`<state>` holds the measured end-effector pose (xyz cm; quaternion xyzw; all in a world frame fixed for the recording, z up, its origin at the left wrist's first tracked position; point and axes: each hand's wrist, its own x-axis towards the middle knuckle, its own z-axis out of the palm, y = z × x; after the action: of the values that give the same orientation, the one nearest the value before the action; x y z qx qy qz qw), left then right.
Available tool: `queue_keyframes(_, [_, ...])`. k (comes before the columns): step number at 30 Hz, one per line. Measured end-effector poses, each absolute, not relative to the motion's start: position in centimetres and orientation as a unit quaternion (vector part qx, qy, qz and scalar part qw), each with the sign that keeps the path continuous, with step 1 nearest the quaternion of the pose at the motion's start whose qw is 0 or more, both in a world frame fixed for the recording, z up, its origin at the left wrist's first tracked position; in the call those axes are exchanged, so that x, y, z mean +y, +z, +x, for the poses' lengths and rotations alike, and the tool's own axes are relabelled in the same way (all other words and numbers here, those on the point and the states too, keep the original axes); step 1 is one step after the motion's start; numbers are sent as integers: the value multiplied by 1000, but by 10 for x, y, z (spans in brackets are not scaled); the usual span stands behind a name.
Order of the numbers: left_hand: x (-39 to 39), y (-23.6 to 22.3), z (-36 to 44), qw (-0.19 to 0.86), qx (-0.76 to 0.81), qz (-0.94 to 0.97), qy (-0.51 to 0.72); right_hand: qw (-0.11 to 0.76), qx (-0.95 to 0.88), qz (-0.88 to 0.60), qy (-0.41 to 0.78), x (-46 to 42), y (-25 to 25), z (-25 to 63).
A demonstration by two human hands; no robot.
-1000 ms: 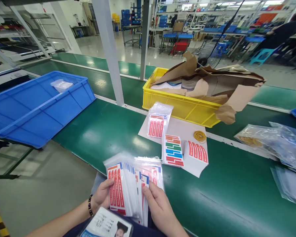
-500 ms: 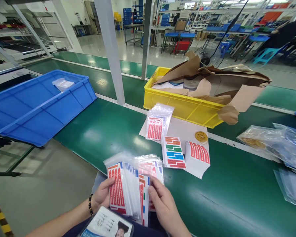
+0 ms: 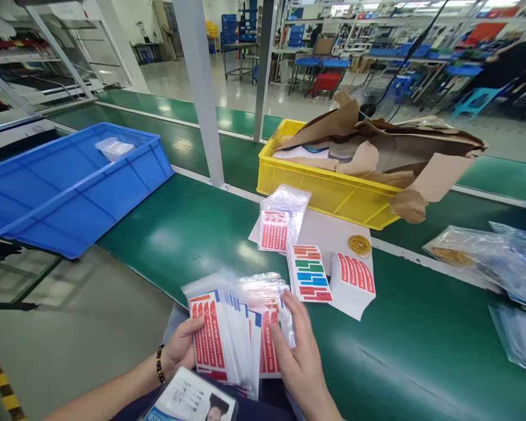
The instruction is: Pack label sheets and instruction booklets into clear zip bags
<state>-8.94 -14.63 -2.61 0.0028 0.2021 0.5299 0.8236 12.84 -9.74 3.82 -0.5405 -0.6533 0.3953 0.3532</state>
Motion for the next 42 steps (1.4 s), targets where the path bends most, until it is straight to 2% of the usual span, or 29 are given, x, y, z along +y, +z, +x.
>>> queue_keyframes(4, [-146, -25, -90, 824, 216, -4, 524, 258, -661, -462, 532, -106, 51, 116])
queue_keyframes(10, [-147, -30, -96, 851, 179, -9, 494, 331, -541, -498, 592, -101, 49, 125])
queue_keyframes(14, [-147, -31, -96, 846, 174, -15, 504, 381, -564, -556, 478, -95, 39, 132])
queue_keyframes(16, [-147, -29, -95, 843, 183, -22, 506, 376, -596, -550, 449, -97, 37, 130])
queue_keyframes(20, [-145, -25, -94, 840, 203, -37, 501, 270, -622, -473, 563, -105, 45, 117])
queue_keyframes(22, [-145, -24, -94, 844, 202, -39, 496, 255, -623, -462, 577, -108, 50, 114])
queue_keyframes(28, [-146, -23, -96, 838, 206, -37, 504, 339, -531, -521, 577, -96, 47, 129])
queue_keyframes(32, [-144, -20, -94, 837, 208, -42, 504, 396, -570, -569, 441, -90, 39, 135])
queue_keyframes(34, [-142, -17, -93, 838, 208, -47, 502, 367, -601, -552, 446, -93, 39, 132])
queue_keyframes(38, [-140, -14, -92, 839, 198, -52, 505, 244, -656, -472, 535, -104, 45, 119])
queue_keyframes(40, [-140, -14, -93, 842, 194, -49, 501, 241, -655, -476, 535, -106, 48, 116])
queue_keyframes(42, [-141, -16, -94, 845, 195, -46, 496, 275, -622, -496, 540, -104, 49, 119])
